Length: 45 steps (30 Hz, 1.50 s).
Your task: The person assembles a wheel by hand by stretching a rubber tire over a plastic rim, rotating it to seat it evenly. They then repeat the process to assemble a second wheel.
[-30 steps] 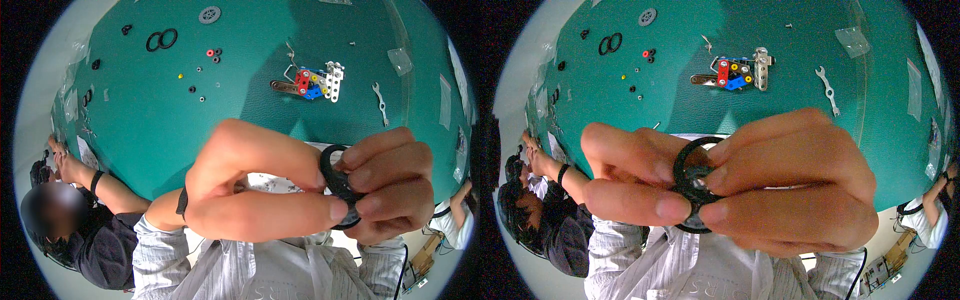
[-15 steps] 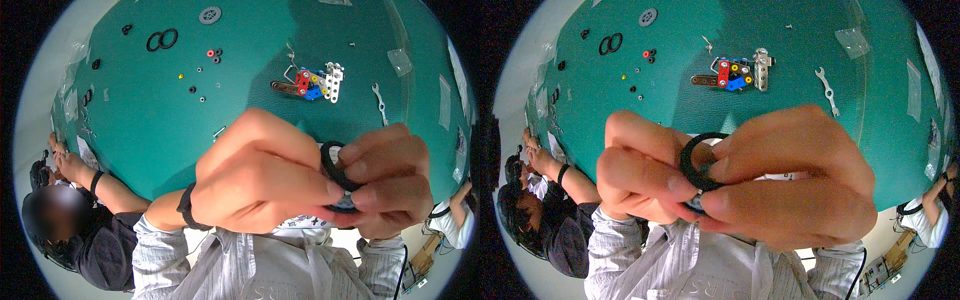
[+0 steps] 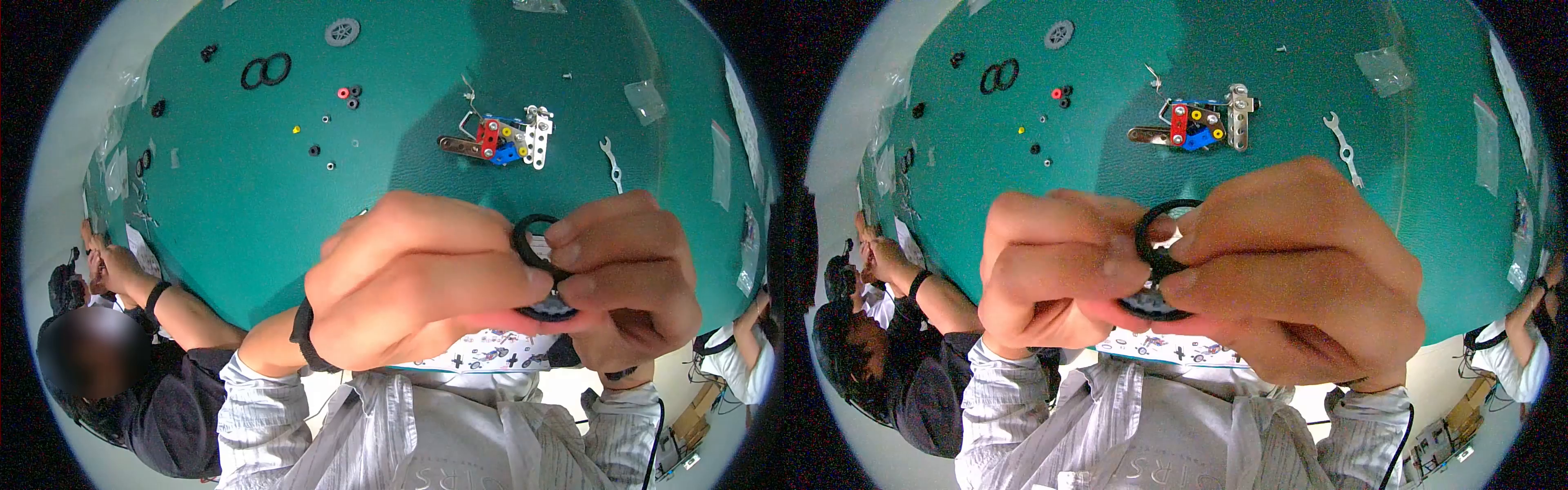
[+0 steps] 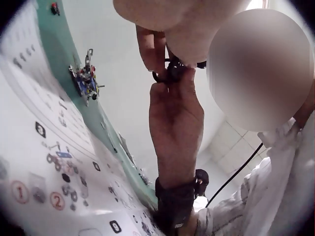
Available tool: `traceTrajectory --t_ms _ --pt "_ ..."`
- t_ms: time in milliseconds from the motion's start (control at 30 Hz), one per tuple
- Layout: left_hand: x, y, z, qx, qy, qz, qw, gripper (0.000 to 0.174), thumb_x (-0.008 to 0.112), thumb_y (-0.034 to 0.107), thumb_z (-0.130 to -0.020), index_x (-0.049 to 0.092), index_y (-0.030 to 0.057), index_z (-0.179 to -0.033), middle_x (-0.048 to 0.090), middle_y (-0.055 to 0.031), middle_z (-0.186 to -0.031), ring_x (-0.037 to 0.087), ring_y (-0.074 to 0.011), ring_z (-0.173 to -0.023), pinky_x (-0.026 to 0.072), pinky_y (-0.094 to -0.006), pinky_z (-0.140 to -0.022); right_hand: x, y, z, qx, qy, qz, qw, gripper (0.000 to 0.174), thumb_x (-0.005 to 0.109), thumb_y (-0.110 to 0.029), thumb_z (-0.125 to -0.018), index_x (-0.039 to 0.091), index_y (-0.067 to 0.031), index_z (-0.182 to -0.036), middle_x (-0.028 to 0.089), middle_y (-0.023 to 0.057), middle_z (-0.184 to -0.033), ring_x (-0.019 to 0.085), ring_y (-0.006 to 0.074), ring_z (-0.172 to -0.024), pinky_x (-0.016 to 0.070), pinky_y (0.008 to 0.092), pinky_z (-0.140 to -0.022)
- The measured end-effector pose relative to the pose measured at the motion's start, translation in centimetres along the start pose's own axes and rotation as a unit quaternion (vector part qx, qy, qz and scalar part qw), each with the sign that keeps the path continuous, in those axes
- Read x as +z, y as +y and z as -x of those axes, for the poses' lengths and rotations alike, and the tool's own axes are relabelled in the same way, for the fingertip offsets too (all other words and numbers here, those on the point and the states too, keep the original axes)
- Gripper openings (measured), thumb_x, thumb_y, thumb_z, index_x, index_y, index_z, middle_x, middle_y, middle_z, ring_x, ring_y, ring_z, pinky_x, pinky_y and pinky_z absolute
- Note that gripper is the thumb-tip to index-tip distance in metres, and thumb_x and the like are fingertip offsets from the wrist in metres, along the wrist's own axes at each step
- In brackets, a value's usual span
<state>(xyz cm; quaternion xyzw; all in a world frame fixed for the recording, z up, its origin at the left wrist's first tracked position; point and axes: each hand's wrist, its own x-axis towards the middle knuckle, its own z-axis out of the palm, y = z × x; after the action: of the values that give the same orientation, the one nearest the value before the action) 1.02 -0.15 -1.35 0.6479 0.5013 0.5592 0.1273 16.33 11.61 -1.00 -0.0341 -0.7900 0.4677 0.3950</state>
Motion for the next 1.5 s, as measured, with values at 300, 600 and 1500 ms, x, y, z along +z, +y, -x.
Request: traceTrajectory --t_ms 300,600,1500 --pt "-0.8 -0.3 -0.3 0.013 -0.01 -0.033 0.999 0.012 0.068 0.007 -0.081 0.059 0.0004 -0.086 0.057 -0.0134 -0.082 0.061 -0.022 -0.066 0.0499 -0.0279 -0.054 0.0 0.1 -0.5 0.002 -0.015 0.028 0.999 0.023 0.074 -0.017 -0.072 0.058 -0.0017 -0.077 0.06 0.0122 -0.08 0.06 0.0226 -0.072 0.0446 0.0299 -0.059" --pt "-0.5 -0.5 -0.5 -0.068 0.049 -0.029 0.996 0.014 0.071 0.006 -0.077 0.062 -0.0024 -0.083 0.061 -0.0123 -0.078 0.058 -0.0185 -0.071 0.045 -0.0253 -0.061 0.7 1.0 -0.4 0.07 0.017 -0.032 0.997 0.022 0.077 -0.002 -0.064 0.064 0.0019 -0.082 0.062 0.0126 -0.081 0.06 0.0207 -0.071 0.0469 0.0275 -0.06" --pt "0.5 -1.3 -0.6 -0.339 0.078 0.132 0.928 0.012 0.068 0.007 -0.081 0.064 0.0006 -0.09 0.063 -0.0066 -0.084 0.06 -0.0122 -0.076 0.0454 -0.0222 -0.061 1.0 1.2 0.1 0.34 0.099 -0.215 0.91 0.017 0.066 0.003 -0.08 0.06 0.0069 -0.096 0.061 0.0091 -0.09 0.061 0.0113 -0.079 0.052 0.0212 -0.061"
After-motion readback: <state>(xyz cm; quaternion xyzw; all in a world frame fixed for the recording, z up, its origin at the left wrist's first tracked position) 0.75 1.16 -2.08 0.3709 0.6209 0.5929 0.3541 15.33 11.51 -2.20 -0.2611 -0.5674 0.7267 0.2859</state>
